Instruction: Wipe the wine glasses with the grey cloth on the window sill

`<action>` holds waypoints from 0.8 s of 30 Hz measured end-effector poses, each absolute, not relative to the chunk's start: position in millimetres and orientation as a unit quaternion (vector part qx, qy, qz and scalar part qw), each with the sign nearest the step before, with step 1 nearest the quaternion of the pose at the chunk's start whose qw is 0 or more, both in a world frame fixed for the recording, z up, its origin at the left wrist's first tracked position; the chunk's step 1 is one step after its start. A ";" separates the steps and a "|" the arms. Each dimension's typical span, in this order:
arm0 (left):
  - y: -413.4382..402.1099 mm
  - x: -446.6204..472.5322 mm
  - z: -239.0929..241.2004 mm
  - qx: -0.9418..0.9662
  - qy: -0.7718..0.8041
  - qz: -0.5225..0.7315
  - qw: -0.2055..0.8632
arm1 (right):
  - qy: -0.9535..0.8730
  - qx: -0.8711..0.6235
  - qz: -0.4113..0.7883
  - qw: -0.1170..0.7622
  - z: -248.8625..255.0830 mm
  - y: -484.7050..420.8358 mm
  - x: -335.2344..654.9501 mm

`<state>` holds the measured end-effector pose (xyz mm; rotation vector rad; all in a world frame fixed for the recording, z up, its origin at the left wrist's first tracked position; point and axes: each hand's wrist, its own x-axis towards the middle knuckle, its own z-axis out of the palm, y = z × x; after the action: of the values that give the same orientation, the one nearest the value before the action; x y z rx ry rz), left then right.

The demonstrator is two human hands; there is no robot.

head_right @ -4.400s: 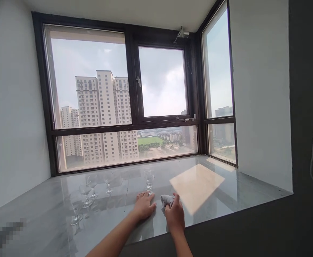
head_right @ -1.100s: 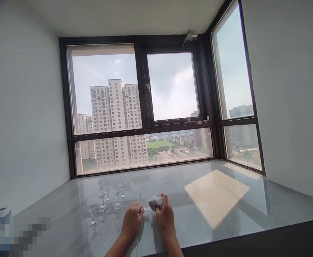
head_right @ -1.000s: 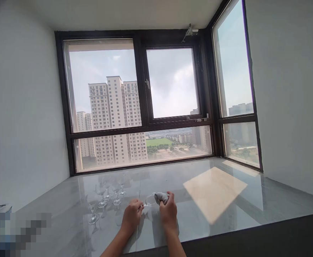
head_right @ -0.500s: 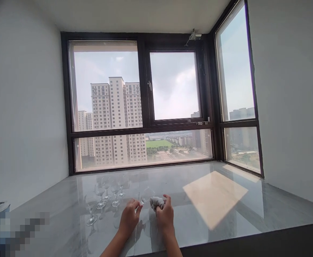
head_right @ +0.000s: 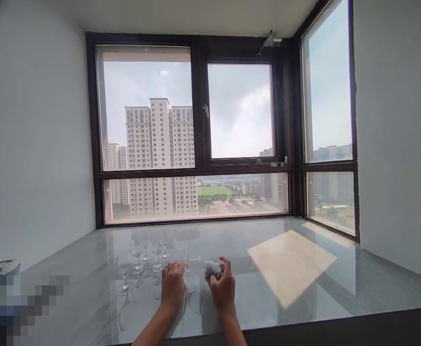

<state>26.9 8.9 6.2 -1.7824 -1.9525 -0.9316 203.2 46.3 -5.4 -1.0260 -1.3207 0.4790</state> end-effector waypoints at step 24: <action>5.5 30.0 11.7 -0.736 -0.602 -0.298 0.083 | -0.575 -0.492 0.214 0.618 -11.2 53.3 208.8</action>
<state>30.0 5.5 11.7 -2.1992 -1.7969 -0.8895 208.8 53.3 -11.2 -1.1312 -1.3221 0.4914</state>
